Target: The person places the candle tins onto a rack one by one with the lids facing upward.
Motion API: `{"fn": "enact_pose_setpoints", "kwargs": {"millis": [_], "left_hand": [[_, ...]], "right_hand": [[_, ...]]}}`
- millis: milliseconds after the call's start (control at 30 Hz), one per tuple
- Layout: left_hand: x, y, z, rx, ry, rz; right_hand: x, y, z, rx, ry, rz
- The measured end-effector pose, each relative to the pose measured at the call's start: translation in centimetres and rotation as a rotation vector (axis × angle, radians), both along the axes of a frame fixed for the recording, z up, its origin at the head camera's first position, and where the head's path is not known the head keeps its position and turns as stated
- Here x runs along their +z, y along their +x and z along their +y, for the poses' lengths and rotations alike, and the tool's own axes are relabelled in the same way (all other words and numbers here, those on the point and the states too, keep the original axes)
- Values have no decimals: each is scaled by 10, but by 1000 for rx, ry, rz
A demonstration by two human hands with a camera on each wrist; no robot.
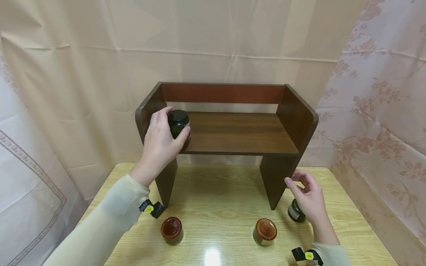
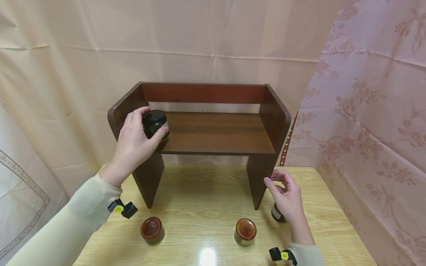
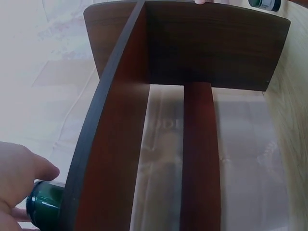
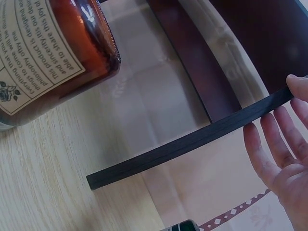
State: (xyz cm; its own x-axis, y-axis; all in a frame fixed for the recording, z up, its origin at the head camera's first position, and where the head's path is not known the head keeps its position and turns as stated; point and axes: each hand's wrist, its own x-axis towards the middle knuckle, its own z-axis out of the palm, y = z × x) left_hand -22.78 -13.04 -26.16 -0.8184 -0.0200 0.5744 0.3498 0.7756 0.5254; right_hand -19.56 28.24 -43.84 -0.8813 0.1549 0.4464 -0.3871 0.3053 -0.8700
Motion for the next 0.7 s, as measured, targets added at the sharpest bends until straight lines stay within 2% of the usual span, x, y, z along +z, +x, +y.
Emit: {"fn": "enact_pose_setpoints", "kwargs": {"millis": [133,333,500,700], "left_hand": [[2,7,1,-1,-27,44],[7,21,5,8,-52,164],[10,34,6,-27,-57,219],[6,48,2,-100,-66,262]], "right_hand": [[-1,-1,0,3,2,-2],[-1,-1,0,6,0,3],[-1,-1,0,6,-8,4],[-2,-2,-1,7,-14,3]]}}
